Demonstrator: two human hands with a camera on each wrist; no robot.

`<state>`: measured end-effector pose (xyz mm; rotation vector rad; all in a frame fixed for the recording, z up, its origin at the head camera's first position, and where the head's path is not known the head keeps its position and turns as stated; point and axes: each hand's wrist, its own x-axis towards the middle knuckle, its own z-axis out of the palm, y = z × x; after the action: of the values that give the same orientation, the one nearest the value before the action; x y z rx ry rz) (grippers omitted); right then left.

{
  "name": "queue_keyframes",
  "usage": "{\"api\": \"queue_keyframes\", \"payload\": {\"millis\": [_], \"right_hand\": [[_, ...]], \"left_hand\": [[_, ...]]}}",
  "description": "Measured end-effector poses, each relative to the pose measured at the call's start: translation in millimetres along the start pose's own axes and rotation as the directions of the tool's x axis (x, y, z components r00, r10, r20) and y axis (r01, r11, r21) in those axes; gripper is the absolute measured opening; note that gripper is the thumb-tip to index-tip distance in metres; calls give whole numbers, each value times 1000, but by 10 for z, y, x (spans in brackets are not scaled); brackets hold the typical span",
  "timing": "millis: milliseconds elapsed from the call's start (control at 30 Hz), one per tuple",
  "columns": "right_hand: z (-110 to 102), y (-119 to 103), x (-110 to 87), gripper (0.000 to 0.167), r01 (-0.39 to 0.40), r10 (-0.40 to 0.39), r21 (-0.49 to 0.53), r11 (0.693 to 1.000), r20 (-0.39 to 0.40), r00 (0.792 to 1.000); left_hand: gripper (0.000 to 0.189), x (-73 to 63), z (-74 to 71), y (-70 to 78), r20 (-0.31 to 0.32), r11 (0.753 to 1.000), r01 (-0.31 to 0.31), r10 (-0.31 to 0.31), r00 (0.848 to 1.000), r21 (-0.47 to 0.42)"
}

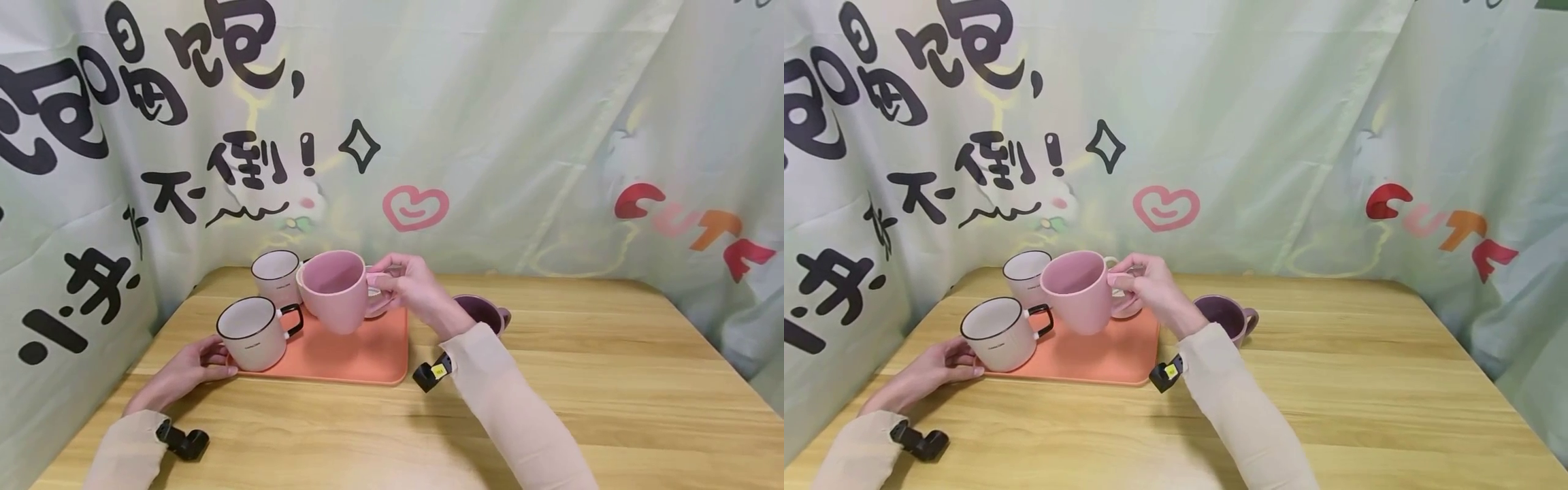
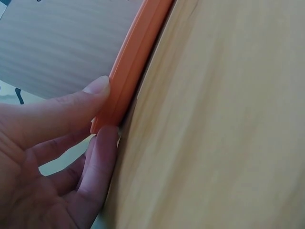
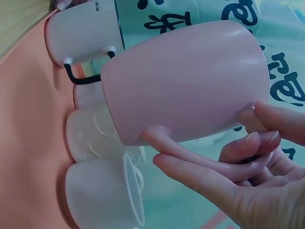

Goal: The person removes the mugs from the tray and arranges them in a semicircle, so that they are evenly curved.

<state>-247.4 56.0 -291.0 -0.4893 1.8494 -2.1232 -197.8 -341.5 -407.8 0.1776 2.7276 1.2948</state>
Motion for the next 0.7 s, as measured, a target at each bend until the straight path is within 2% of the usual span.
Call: {"api": "queue_keyframes", "payload": {"millis": [233, 700], "right_hand": [[-123, -130, -46, 5, 10, -12, -73, 997, -27, 1000], [-339, -276, -136, 9, 41, -48, -71, 997, -97, 994]], "left_hand": [[66, -23, 29, 2, -3, 1000, -15, 15, 1000, -15], [64, -9, 20, -19, -16, 1000, -11, 11, 1000, -6]]}}
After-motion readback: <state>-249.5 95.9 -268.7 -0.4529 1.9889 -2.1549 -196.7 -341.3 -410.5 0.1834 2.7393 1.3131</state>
